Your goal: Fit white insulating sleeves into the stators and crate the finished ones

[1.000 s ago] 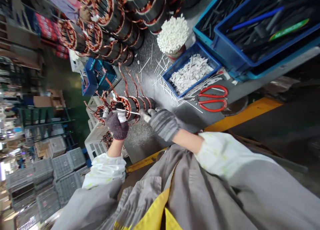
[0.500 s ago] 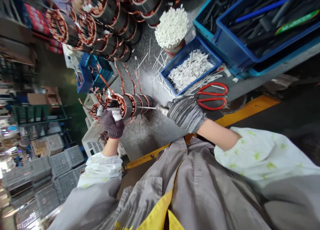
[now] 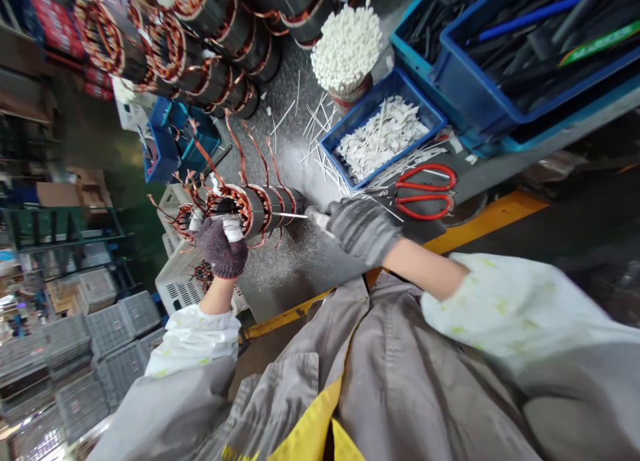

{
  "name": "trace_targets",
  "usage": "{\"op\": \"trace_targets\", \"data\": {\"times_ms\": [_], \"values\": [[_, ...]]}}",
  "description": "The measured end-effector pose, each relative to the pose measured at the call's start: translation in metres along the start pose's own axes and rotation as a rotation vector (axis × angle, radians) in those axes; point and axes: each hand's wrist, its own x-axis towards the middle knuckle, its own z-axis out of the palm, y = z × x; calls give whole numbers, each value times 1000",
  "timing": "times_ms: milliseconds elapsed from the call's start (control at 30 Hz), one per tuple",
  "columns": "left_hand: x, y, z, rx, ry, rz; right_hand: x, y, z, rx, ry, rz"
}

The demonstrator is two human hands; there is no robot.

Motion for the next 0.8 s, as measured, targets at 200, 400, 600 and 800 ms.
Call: {"op": "trace_targets", "data": {"times_ms": [200,400,600,800], "values": [[13,11,-25,2,-102,-27,20,-10,34,609,-110,78],[41,15,-34,161,-476,257,-47,34,38,-158,21,74],[54,33,-13,226,-407,-20,-27,19,50,-208,-18,23],[60,39,-9,241,-425,-142,-23,23,40,-202,-18,23]]}}
